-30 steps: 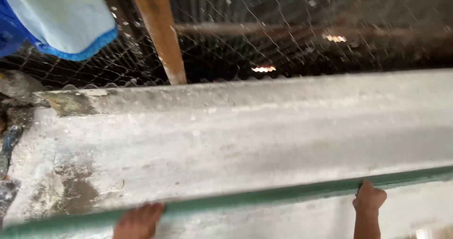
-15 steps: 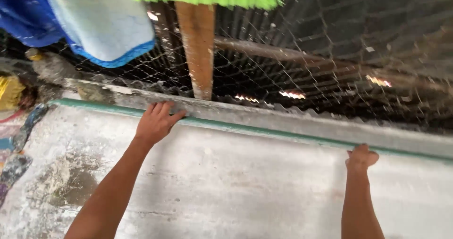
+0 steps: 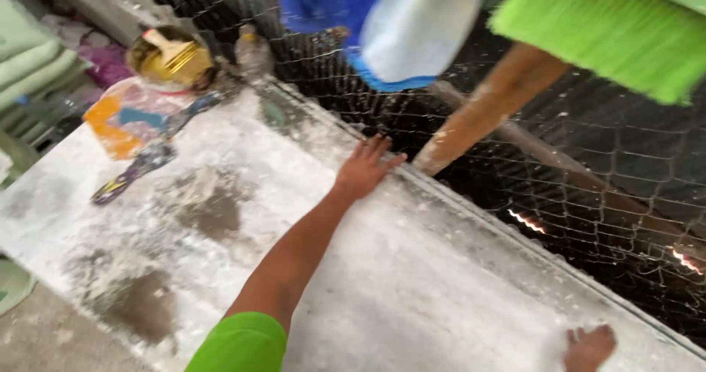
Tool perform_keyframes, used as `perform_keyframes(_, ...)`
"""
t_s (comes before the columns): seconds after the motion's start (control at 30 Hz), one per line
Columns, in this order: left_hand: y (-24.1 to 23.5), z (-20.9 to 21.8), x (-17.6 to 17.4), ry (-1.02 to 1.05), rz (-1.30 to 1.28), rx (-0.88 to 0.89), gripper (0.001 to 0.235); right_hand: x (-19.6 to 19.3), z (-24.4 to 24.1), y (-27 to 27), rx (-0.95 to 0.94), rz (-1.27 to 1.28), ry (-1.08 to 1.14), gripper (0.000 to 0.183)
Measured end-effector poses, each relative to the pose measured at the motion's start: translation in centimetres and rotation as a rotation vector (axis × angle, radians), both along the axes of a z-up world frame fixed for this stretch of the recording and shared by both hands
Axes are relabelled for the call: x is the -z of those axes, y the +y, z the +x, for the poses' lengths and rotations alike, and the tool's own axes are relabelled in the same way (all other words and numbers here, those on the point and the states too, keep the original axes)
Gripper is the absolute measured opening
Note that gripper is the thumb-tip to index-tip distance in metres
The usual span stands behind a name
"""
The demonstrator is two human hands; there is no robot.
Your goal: The person cleans a work surface using a scraper and a sponge to remove debris, then proceeds to mix gypsum powder with water in a bowl using their hands to prepare a casting material.
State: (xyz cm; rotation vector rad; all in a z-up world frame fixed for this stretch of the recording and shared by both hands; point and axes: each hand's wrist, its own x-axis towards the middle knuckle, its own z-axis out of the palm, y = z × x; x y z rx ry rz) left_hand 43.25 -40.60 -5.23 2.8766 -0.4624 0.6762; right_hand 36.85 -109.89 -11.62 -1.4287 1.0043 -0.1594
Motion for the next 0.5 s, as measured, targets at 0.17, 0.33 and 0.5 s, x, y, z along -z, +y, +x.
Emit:
perform_keyframes(0.17,6.6,-10.2,2.2,-0.068,-0.682,-0.048,0.053,15.2,-10.4,3.9,-0.133,0.032,-0.262,0.018)
perform_keyframes(0.33,30.7,-22.2,8.4,-0.257,-0.911,-0.483,0.028,16.4,-21.2,22.9,-0.207,0.078,-0.41,0.034)
perform_keyframes(0.5,50.0,-26.2,11.5,-0.35,-1.451,-1.148,0.053,3.8,-28.6,53.2,-0.742,-0.43,-0.417,0.05)
